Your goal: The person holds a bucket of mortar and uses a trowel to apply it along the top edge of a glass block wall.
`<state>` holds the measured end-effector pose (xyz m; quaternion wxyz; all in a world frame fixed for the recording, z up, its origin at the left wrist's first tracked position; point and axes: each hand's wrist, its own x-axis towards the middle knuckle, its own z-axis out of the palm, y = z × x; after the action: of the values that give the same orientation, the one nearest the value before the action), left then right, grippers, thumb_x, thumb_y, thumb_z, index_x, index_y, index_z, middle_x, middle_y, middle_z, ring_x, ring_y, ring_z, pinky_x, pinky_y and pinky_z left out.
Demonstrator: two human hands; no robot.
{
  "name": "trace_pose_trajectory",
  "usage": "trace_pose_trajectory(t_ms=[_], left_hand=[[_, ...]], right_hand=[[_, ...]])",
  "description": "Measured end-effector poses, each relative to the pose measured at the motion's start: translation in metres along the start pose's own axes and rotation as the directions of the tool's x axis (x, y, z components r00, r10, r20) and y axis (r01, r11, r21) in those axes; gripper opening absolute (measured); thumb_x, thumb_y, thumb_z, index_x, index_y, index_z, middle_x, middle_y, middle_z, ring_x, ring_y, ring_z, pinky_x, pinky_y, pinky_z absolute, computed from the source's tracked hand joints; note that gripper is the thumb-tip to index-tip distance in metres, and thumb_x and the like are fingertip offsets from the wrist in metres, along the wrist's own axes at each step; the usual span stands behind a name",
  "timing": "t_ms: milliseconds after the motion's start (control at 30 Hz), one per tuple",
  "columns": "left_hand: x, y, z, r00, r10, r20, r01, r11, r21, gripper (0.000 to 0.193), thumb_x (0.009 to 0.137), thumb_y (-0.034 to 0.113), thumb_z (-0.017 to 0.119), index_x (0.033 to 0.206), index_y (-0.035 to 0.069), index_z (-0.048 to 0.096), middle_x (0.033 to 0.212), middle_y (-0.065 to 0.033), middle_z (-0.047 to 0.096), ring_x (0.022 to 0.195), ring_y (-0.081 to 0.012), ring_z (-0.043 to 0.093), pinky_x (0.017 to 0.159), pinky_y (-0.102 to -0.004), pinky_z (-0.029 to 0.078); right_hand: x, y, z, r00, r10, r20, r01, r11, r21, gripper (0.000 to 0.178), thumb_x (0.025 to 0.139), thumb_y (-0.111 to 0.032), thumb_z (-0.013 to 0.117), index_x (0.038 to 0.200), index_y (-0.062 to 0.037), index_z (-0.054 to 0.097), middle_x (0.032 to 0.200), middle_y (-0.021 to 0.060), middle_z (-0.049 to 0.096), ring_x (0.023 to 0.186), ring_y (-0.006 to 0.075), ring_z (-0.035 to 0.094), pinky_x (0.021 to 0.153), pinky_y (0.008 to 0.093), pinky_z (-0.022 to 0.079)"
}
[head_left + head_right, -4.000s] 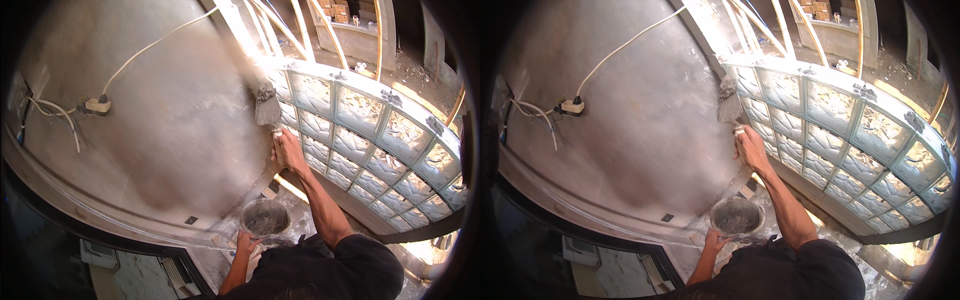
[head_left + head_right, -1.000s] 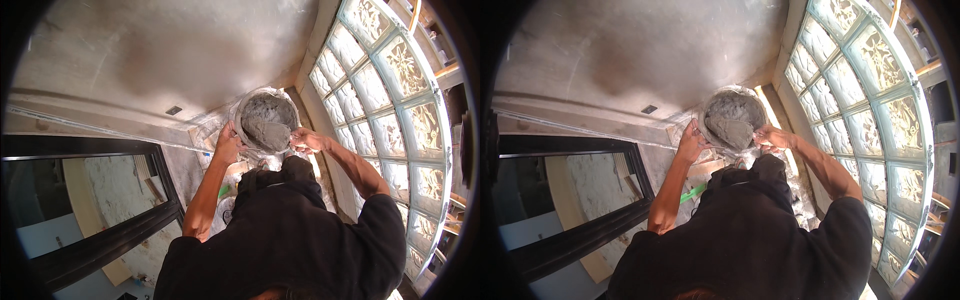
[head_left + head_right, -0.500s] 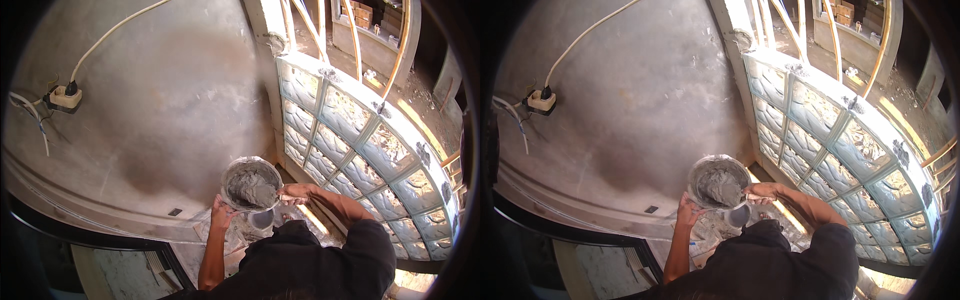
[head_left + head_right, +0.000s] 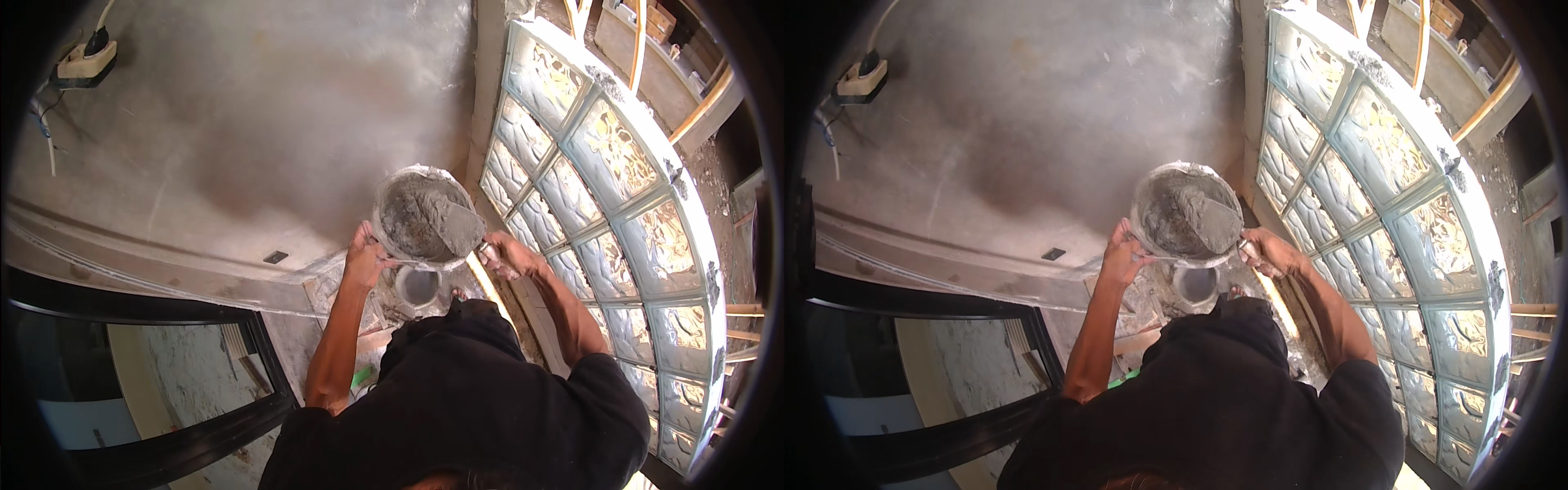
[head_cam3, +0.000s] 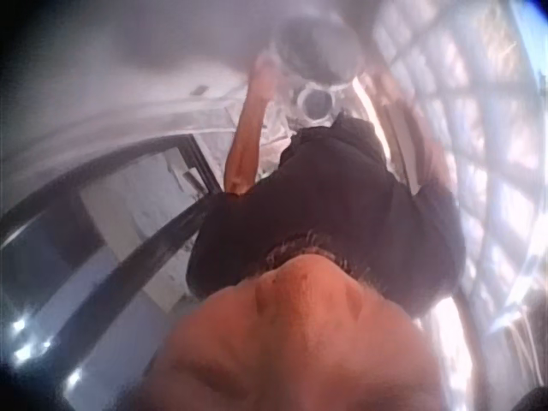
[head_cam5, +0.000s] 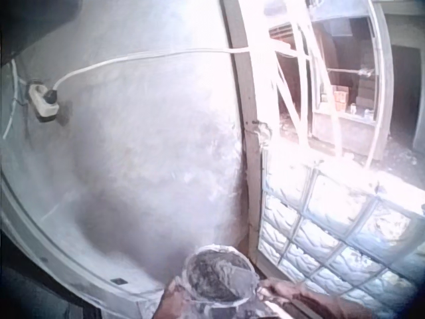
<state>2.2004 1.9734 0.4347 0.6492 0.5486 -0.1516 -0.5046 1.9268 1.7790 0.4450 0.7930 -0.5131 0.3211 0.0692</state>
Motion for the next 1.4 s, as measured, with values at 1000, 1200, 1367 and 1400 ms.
trace_pose_trajectory(t_ms=[1000,1200,1367,1400], left_hand=[[-0.05,-0.073,-0.057,0.914,-0.21,-0.347,0.189,0.978,-0.094,0.036,0.081,-0.012,0.051,0.106,0.013,0.042,0.102,-0.0162,0.059,0.095,-0.0369,0.061,0.081,-0.0692,0.053],[-0.047,-0.093,-0.08,0.954,-0.115,-0.276,0.116,0.993,-0.013,0.019,0.089,-0.001,0.043,0.102,0.013,0.043,0.089,-0.016,0.055,0.083,-0.0394,0.061,0.073,-0.0676,0.055],[-0.037,-0.098,-0.101,0.973,-0.139,-0.182,0.12,0.987,-0.11,0.018,0.091,0.007,0.052,0.099,0.021,0.043,0.096,-0.0123,0.062,0.082,-0.0318,0.063,0.07,-0.0647,0.056],[-0.037,-0.097,-0.097,0.972,-0.149,-0.182,0.127,0.984,-0.123,0.018,0.091,0.007,0.052,0.099,0.021,0.043,0.096,-0.0123,0.062,0.082,-0.0318,0.063,0.07,-0.0647,0.056]], right_hand=[[0.129,-0.342,0.002,-0.247,-0.574,-0.781,0.679,0.472,-0.562,0.024,0.094,-0.009,0.047,0.109,0.0056,0.035,0.098,0.0217,0.048,0.077,0.0345,0.056,0.064,0.0451,0.048],[0.145,-0.35,0.017,-0.054,-0.669,-0.741,0.832,0.38,-0.404,0.044,0.078,0.0,0.058,0.11,0.0121,0.031,0.109,0.0358,0.043,0.082,0.0502,0.06,0.072,0.0544,0.049],[0.104,-0.299,0.03,-0.125,-0.774,-0.62,0.522,0.481,-0.705,0.035,0.085,-0.008,0.058,0.107,0.0099,0.037,0.079,0.0264,0.056,0.068,0.0392,0.063,0.063,0.0472,0.052],[0.085,-0.284,0.038,-0.116,-0.779,-0.616,0.512,0.485,-0.709,0.035,0.085,-0.008,0.058,0.107,0.0099,0.037,0.079,0.0264,0.056,0.068,0.0392,0.063,0.063,0.0472,0.052]])
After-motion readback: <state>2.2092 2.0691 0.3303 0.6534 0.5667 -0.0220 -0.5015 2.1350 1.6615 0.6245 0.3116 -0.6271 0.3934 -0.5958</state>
